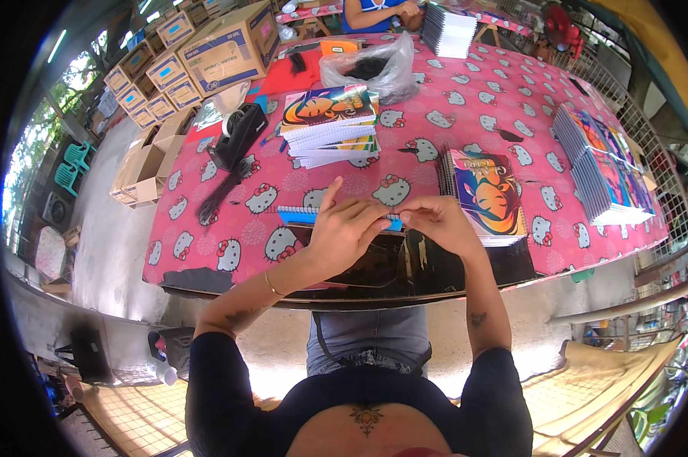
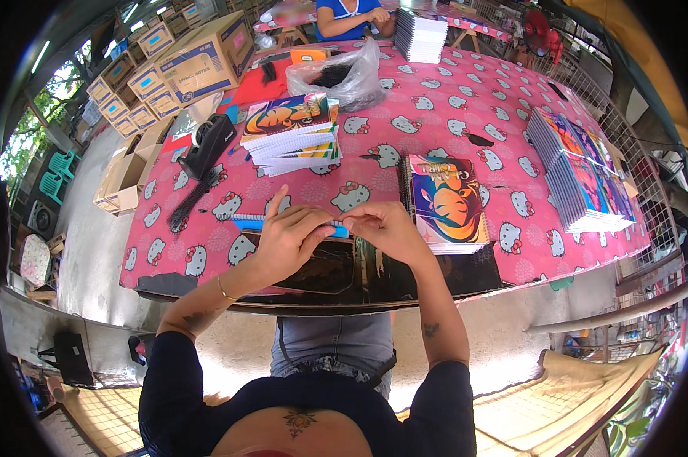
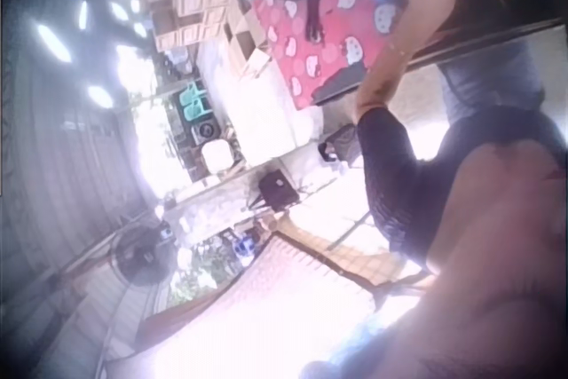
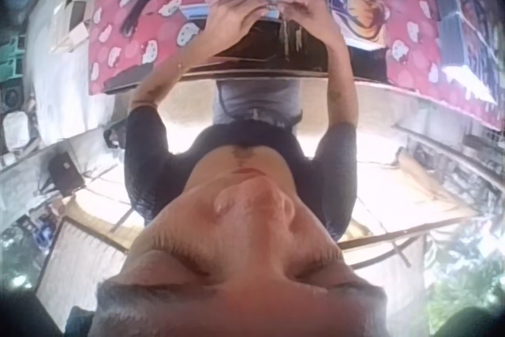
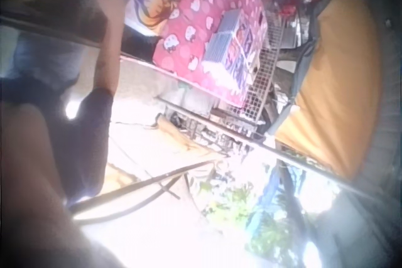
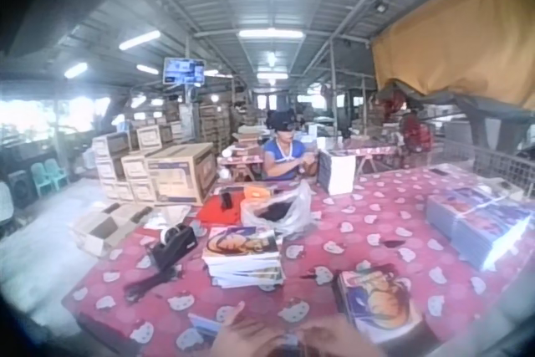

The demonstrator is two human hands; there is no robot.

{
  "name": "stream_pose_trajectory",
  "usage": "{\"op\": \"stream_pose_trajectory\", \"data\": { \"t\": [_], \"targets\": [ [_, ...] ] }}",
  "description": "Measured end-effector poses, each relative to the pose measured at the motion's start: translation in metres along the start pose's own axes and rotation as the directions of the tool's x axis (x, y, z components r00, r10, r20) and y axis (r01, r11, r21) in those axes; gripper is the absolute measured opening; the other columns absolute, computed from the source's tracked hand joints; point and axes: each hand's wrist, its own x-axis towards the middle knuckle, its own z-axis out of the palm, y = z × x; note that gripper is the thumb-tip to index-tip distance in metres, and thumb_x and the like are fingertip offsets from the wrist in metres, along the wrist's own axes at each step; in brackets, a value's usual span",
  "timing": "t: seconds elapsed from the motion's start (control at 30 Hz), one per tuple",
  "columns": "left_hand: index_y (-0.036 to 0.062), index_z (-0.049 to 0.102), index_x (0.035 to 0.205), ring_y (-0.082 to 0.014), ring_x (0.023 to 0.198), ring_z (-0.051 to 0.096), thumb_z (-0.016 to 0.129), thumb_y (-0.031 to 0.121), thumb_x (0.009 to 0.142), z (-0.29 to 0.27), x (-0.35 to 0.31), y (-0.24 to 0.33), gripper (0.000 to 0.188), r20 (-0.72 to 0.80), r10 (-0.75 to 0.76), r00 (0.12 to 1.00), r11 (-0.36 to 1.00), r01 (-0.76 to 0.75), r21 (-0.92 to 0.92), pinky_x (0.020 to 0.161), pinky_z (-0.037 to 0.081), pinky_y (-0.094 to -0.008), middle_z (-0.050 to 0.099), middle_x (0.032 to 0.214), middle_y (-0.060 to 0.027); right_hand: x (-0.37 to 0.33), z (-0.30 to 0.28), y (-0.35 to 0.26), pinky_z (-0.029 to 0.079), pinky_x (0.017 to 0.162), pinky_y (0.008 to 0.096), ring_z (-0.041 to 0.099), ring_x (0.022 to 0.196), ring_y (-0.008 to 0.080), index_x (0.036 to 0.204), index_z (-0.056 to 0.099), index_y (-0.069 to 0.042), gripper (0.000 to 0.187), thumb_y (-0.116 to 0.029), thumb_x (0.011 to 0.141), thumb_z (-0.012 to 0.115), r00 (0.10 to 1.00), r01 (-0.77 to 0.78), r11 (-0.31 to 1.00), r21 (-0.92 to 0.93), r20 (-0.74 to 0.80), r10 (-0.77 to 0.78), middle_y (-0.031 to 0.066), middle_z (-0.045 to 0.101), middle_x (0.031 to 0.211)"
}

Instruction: The person assembles notebooks by aligning covers with stacks of paper and threading spiral coils through the pre-punched holes.

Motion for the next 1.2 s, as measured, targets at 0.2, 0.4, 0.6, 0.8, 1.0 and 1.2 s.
{"op": "stream_pose_trajectory", "data": {
  "t": [0.2, 0.4, 0.6, 0.8, 1.0, 1.2],
  "targets": [
    [0.0086, 0.070, 0.103, -0.0248, 0.086, 0.068, 0.073, 0.021, 0.090, -0.002, -0.001, 0.003, 0.018, 0.025, -0.034, 0.999, 0.999, 0.035, -0.013, 0.096, 0.043, -0.0447, 0.073, 0.095, -0.0049, 0.003, 0.002, 0.003, 0.053, 0.070, 0.0255, 0.063, 0.080, 0.0076, 0.106, 0.070, 0.004, 0.015, -0.007, 0.095, 0.068, 0.997, 0.075, 0.994, -0.080, 0.028, -0.073, 0.0039, 0.070, 0.086],
    [0.0048, 0.070, 0.111, -0.0292, 0.082, 0.065, 0.070, 0.004, 0.086, -0.021, 0.000, 0.006, 0.025, 0.087, -0.009, 0.996, 0.997, 0.015, -0.079, 0.076, 0.046, -0.0418, 0.072, 0.099, -0.0099, -0.006, 0.037, 0.001, 0.049, 0.065, 0.0283, 0.063, 0.077, 0.0118, 0.112, 0.068, 0.001, 0.018, -0.005, 0.094, 0.067, 0.923, 0.239, 0.891, -0.387, -0.193, -0.332, 0.0042, 0.070, 0.093],
    [0.0018, 0.070, 0.116, -0.0313, 0.095, 0.069, 0.069, -0.001, 0.085, -0.059, 0.066, 0.005, 0.031, 0.001, 0.273, 0.962, 0.895, -0.254, -0.366, 0.082, 0.052, -0.0399, 0.073, 0.107, -0.0124, -0.043, 0.020, -0.028, 0.053, 0.071, 0.0306, 0.068, 0.080, 0.0168, 0.122, 0.068, -0.003, 0.029, -0.004, 0.093, 0.068, 0.971, 0.102, 0.904, -0.416, -0.154, -0.180, 0.0127, 0.071, 0.095],
    [0.0012, 0.071, 0.116, -0.0352, 0.097, 0.070, 0.070, 0.019, 0.093, -0.040, 0.097, -0.160, 0.029, -0.027, -0.030, 0.999, 0.998, 0.031, 0.054, 0.083, 0.056, -0.0405, 0.071, 0.111, -0.0183, -0.079, -0.042, -0.059, 0.050, 0.103, 0.0424, 0.066, 0.119, 0.0336, 0.128, 0.067, -0.002, 0.045, 0.010, 0.085, 0.059, 0.693, 0.122, 0.537, -0.835, -0.316, -0.649, 0.0171, 0.069, 0.125],
    [0.0042, 0.068, 0.120, -0.0367, 0.104, 0.069, 0.069, 0.027, 0.093, 0.008, 0.059, -0.214, 0.035, 0.020, -0.023, 1.000, 0.973, 0.018, 0.230, 0.085, 0.056, -0.0446, 0.068, 0.121, -0.0199, -0.097, -0.065, 0.015, 0.037, 0.111, 0.0505, 0.053, 0.131, 0.0296, 0.130, 0.068, -0.014, 0.044, -0.028, 0.088, 0.072, 0.899, -0.097, 0.275, -0.956, -0.202, -0.387, 0.0083, 0.059, 0.140],
    [0.0057, 0.065, 0.102, -0.0308, 0.097, 0.066, 0.065, 0.014, 0.093, -0.020, 0.065, -0.208, 0.012, -0.053, 0.012, 0.999, 0.902, 0.012, 0.432, 0.085, 0.049, -0.0463, 0.068, 0.099, -0.0125, -0.097, -0.069, 0.015, 0.036, 0.111, 0.0500, 0.052, 0.131, 0.0321, 0.132, 0.065, -0.010, 0.056, -0.042, 0.087, 0.074, 0.910, -0.065, 0.283, -0.957, -0.173, -0.376, 0.0095, 0.059, 0.139]
  ]
}}
